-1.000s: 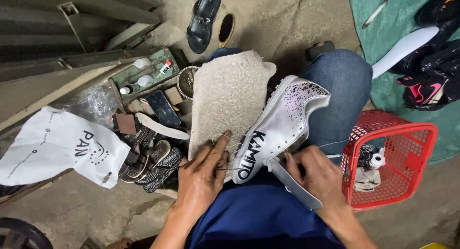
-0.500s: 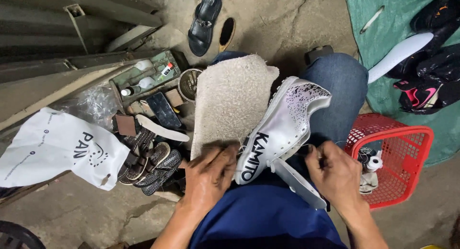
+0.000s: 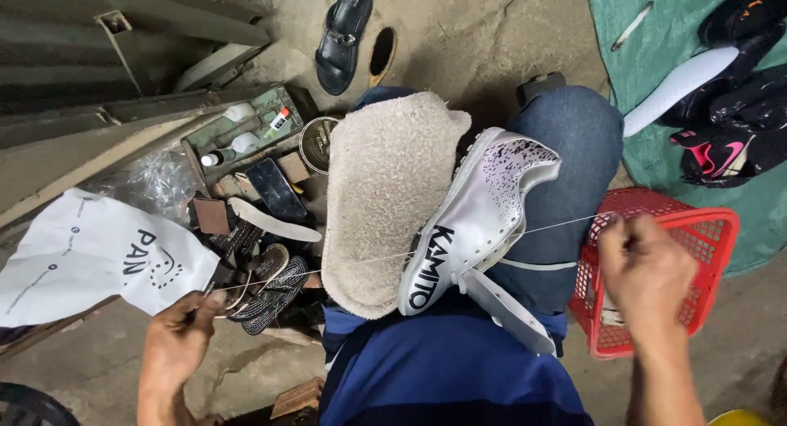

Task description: A person is hand-sewing the upper part of a white athletic shoe to its sole using a needle and thick thread.

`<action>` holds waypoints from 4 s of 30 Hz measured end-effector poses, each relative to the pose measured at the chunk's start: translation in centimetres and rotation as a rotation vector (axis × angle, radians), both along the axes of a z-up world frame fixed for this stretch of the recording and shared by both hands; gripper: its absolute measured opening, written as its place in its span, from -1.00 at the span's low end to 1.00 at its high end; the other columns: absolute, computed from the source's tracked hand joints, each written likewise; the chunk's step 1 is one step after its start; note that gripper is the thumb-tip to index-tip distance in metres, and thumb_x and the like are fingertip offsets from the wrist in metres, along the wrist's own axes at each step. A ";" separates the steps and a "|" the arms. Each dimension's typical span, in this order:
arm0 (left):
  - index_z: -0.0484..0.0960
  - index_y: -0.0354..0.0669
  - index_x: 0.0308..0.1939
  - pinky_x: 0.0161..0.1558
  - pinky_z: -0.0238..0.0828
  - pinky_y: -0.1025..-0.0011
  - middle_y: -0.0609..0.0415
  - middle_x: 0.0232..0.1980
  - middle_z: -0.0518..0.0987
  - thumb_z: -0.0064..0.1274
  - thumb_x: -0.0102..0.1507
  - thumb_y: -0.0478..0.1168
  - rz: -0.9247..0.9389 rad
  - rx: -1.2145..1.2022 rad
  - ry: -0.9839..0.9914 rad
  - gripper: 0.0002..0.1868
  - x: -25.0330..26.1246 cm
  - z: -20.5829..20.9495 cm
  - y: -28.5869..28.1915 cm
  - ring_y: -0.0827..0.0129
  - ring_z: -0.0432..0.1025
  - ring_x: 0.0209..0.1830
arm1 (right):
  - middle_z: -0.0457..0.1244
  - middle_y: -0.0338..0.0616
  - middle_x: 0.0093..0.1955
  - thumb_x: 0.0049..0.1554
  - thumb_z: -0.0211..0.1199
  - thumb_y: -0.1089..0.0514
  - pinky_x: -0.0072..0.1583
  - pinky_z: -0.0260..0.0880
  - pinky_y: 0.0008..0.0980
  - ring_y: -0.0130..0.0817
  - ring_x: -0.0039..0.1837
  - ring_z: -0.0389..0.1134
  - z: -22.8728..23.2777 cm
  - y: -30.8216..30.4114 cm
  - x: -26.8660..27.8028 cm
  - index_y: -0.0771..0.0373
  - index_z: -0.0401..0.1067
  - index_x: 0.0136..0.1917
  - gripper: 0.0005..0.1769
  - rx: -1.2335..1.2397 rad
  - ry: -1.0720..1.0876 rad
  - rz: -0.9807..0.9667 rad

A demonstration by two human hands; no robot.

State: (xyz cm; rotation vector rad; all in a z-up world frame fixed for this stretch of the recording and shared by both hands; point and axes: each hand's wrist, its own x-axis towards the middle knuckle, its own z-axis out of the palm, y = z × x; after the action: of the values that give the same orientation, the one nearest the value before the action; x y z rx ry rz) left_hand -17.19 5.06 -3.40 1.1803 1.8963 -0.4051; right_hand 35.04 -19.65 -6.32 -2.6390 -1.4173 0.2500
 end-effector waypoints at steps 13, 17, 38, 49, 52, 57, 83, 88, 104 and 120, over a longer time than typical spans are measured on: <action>0.40 -0.07 0.39 0.11 0.61 0.20 0.00 0.29 0.59 0.12 0.32 -0.21 -0.687 0.569 -0.809 -0.46 19.1 2.8 -4.3 0.15 0.62 0.06 | 0.46 0.02 -0.14 0.37 -0.08 0.21 0.01 0.63 -0.37 -0.58 -0.57 0.18 8.9 6.1 -4.7 0.41 0.51 -0.03 -0.64 0.384 1.191 -0.060; 0.53 -0.21 0.19 0.01 0.63 0.31 0.01 0.22 0.62 0.15 0.30 -0.29 -0.626 0.554 -0.868 -0.63 20.0 3.6 -4.0 0.31 0.60 -0.03 | 0.46 -0.11 0.04 0.30 0.01 0.14 0.15 0.50 -0.44 -0.35 0.07 0.51 7.5 8.5 -5.0 0.30 0.54 0.05 -0.70 0.074 0.835 0.204; 0.61 -0.13 0.00 -0.18 0.59 0.34 0.13 -0.10 0.75 -0.02 0.34 -0.24 -0.489 0.456 -0.824 -0.81 20.0 2.7 -6.9 0.25 0.68 -0.23 | 0.00 -0.35 -0.49 0.15 0.43 0.04 -0.33 -0.13 -0.34 -0.50 -0.39 -0.11 5.0 8.6 -3.3 0.17 0.14 -0.48 -0.43 -0.076 0.452 0.109; 0.69 -0.05 -0.01 -0.33 0.56 0.50 0.19 -0.25 0.78 0.02 0.34 -0.18 -0.239 0.402 -0.737 -0.79 19.5 2.1 -6.9 0.51 0.65 -0.42 | 0.38 -0.14 0.02 0.12 0.41 0.23 -0.07 0.28 -0.48 -0.45 -0.10 0.33 6.0 9.1 -4.5 0.34 0.54 0.15 -0.67 0.102 0.634 -0.012; 0.61 -0.02 0.08 -0.22 0.52 0.48 0.14 -0.12 0.68 0.17 0.25 -0.15 -0.237 0.488 -0.665 -0.69 18.3 2.3 -7.6 0.42 0.57 -0.28 | 0.50 -0.08 0.00 0.17 0.25 0.24 0.14 0.56 -0.45 -0.40 0.08 0.54 3.9 5.3 -6.1 0.31 0.39 0.29 -0.59 0.149 1.190 -0.264; 0.52 -0.27 0.19 0.31 0.40 0.30 -0.12 0.21 0.51 -0.03 0.37 -0.32 -0.384 0.609 -0.763 -0.69 16.8 3.9 -7.4 0.15 0.43 0.28 | 0.27 -0.16 0.02 0.21 0.21 0.22 -0.19 0.20 -0.60 -0.56 -0.15 0.19 4.9 7.6 -9.2 0.26 0.37 -0.11 -0.92 0.093 1.505 -0.221; 0.57 0.10 0.31 -0.62 0.43 0.38 0.22 -0.01 0.52 0.00 0.37 -0.18 -0.972 0.659 -0.558 -0.59 16.1 6.9 -6.8 0.44 0.47 -0.38 | 0.54 -0.15 -0.07 0.00 0.49 0.21 -0.50 -0.25 -0.67 -0.63 -0.19 0.40 0.9 8.9 -10.2 0.26 0.69 -0.08 -0.82 -0.291 1.621 -0.444; 0.56 0.07 0.32 -0.53 0.51 0.36 0.20 -0.05 0.51 0.01 0.37 -0.17 -1.001 0.659 -0.555 -0.59 16.2 7.2 -6.5 0.41 0.49 -0.27 | 0.51 -0.23 -0.12 0.00 0.49 0.19 -0.52 -0.22 -0.66 -0.71 -0.34 0.23 0.4 8.6 -10.2 0.23 0.68 -0.07 -0.81 -0.287 1.621 -0.444; 0.56 0.12 0.32 -0.54 0.47 0.38 0.22 -0.06 0.50 -0.01 0.37 -0.15 -1.028 0.610 -0.541 -0.59 16.3 7.6 -5.8 0.45 0.54 -0.22 | 0.51 -0.22 -0.14 0.00 0.49 0.14 -0.52 -0.11 -0.66 -0.70 -0.38 0.21 0.5 8.8 -10.1 0.24 0.69 -0.07 -0.79 -0.293 1.620 -0.428; 0.57 0.25 0.31 -0.59 0.59 0.17 0.24 0.02 0.57 -0.04 0.31 -0.13 -1.011 0.363 -0.435 -0.54 17.0 8.3 -4.4 0.28 0.54 -0.66 | 0.52 -0.22 -0.09 0.03 0.44 0.12 -0.53 0.13 -0.64 -0.66 -0.36 0.28 2.5 9.6 -10.5 0.23 0.69 -0.01 -0.74 -0.255 1.608 -0.383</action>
State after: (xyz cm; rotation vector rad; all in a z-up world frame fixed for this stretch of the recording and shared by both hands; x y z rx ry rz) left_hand -0.22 0.65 4.90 2.2315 0.9057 -0.2855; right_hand 24.50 -10.07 -3.82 -1.6373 -0.2895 1.9213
